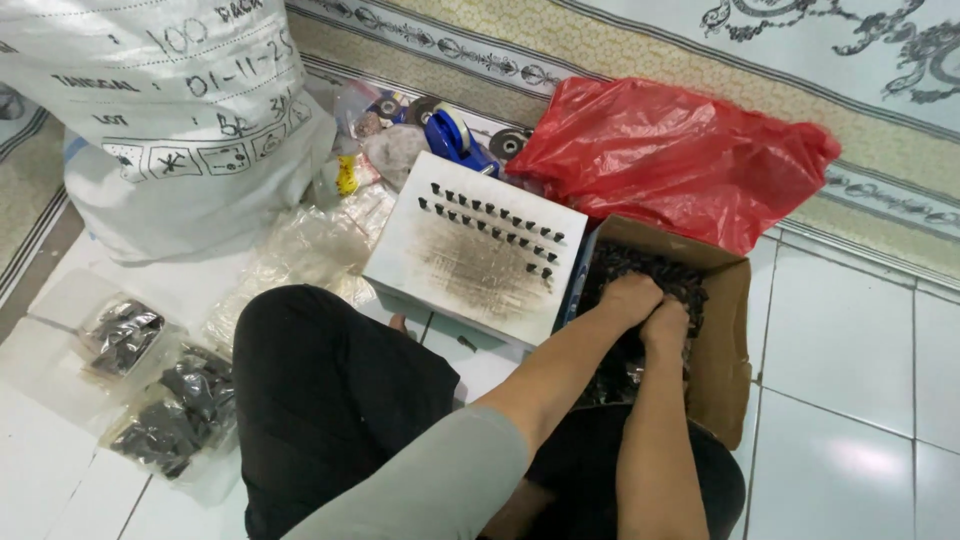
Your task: The person sits on the floor and repeatedly picks small black plastic parts from a cardboard box, briefly handles them, and places them into a white tray with rows of slots. The person continues this repetitive sorting process throughout the clip.
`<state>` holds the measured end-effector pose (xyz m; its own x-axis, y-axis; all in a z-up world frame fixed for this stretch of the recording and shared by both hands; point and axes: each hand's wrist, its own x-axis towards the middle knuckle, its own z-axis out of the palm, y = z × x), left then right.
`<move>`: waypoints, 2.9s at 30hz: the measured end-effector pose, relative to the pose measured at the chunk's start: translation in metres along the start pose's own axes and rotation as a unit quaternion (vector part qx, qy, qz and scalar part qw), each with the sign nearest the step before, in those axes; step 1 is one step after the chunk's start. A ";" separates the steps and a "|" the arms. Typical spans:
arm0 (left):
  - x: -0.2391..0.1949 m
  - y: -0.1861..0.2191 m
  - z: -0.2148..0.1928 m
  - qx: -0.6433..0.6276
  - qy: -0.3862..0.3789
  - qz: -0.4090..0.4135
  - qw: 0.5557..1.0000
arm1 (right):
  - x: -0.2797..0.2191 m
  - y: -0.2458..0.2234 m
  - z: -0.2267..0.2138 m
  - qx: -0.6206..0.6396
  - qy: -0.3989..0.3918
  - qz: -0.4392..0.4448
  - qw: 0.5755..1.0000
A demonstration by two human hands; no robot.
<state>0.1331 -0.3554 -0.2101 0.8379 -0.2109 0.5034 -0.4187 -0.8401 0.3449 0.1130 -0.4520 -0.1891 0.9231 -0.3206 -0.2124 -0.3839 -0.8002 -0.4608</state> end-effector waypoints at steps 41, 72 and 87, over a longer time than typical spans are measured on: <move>-0.065 -0.098 -0.351 -0.528 -0.171 -0.325 0.766 | -0.212 -0.148 -0.007 0.622 0.012 0.001 0.783; -0.070 -0.174 -0.403 -0.721 -0.016 -0.269 0.639 | -0.262 -0.300 -0.043 0.392 0.079 -0.323 0.858; -0.070 -0.166 -0.400 -0.722 0.008 -0.250 0.645 | -0.261 -0.301 -0.053 0.397 0.064 -0.324 0.857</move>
<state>0.0036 -0.0007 0.0141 0.9958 -0.0782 0.0475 0.0026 0.5433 0.8396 -0.0111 -0.1542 0.0502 0.9235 -0.0327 0.3821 0.3624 -0.2513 -0.8975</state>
